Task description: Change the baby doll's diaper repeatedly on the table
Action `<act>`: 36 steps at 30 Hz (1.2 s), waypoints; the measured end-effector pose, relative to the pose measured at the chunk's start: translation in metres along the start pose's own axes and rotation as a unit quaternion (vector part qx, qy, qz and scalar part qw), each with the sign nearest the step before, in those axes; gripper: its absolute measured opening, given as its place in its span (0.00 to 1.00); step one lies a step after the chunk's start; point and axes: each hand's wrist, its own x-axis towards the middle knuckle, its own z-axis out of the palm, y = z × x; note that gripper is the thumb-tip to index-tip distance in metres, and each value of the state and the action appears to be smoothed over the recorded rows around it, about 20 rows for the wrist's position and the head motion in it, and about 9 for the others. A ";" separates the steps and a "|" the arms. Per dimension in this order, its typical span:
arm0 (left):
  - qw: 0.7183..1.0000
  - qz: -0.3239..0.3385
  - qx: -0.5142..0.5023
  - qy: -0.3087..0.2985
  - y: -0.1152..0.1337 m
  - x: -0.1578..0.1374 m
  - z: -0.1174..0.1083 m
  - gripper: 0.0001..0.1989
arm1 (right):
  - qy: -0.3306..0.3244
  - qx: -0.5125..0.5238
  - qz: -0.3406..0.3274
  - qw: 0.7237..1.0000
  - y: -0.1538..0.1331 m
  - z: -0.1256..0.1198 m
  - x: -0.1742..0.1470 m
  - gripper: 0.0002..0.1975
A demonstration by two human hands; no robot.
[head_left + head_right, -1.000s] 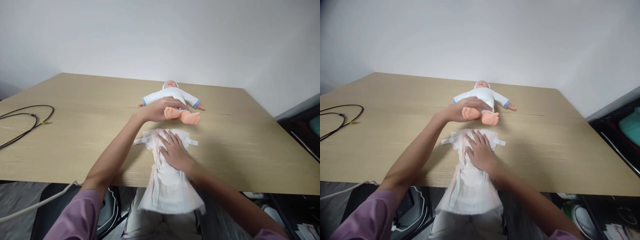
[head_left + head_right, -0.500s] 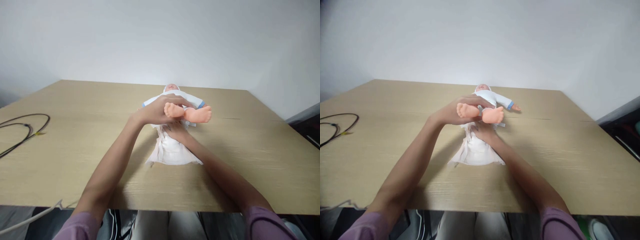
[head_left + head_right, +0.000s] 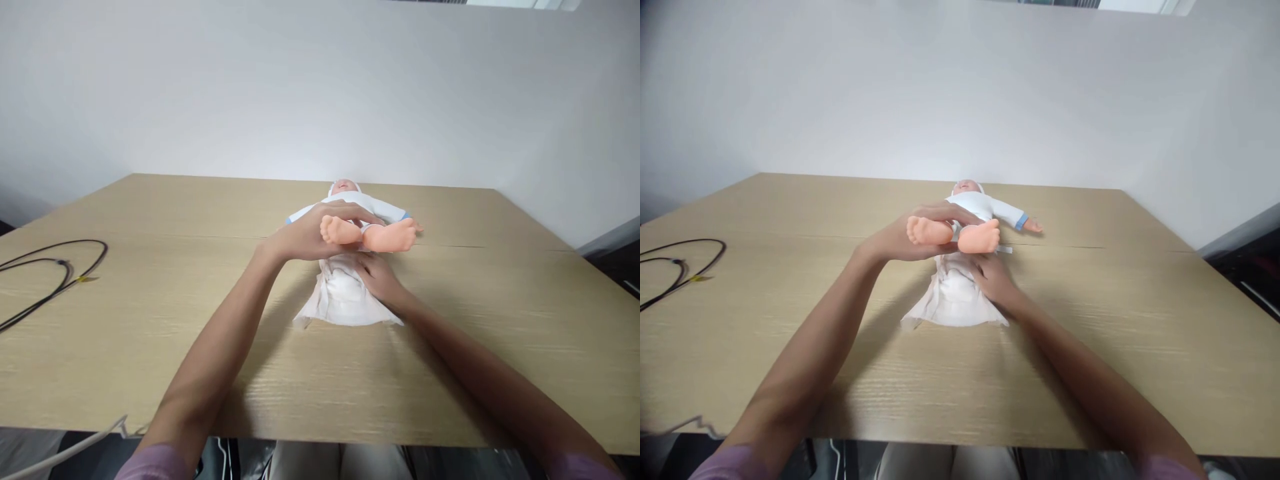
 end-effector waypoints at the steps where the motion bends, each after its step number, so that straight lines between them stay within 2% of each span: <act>1: 1.000 -0.003 0.004 0.002 0.000 -0.001 0.000 0.19 | -0.006 0.024 -0.002 1.000 -0.002 -0.010 -0.012 0.21; 4: 1.000 -0.005 0.015 0.002 0.000 -0.005 0.003 0.20 | 0.012 0.030 -0.005 0.999 -0.003 -0.034 -0.046 0.18; 7: 1.000 -0.011 0.028 -0.006 0.002 -0.010 0.007 0.19 | 0.079 -0.001 0.002 0.997 -0.002 -0.044 -0.065 0.15; 10: 0.999 -0.008 0.032 -0.016 0.005 -0.015 0.015 0.19 | 0.141 -0.020 -0.007 0.990 -0.004 -0.043 -0.066 0.21; 14: 0.999 0.010 0.037 -0.028 0.004 -0.025 0.032 0.18 | 0.166 -0.020 -0.068 0.984 -0.016 -0.041 -0.059 0.32; 18: 0.996 0.011 0.071 -0.051 0.000 -0.038 0.056 0.20 | 0.146 0.013 -0.118 0.982 -0.026 -0.040 -0.061 0.37; 23: 0.994 -0.011 0.101 -0.040 0.000 -0.052 0.071 0.22 | 0.124 0.008 -0.160 0.979 -0.018 -0.039 -0.061 0.30; 26: 0.994 -0.023 0.100 -0.035 -0.001 -0.063 0.064 0.21 | 0.119 -0.015 -0.191 0.974 -0.009 -0.047 -0.059 0.25; 31: 0.987 -0.006 0.144 -0.065 -0.017 -0.096 0.039 0.17 | 0.038 -0.057 -0.209 0.975 0.012 -0.067 -0.057 0.21; 36: 0.982 -0.012 0.172 -0.071 -0.040 -0.126 0.038 0.24 | 0.001 -0.091 -0.237 0.967 0.035 -0.065 -0.058 0.21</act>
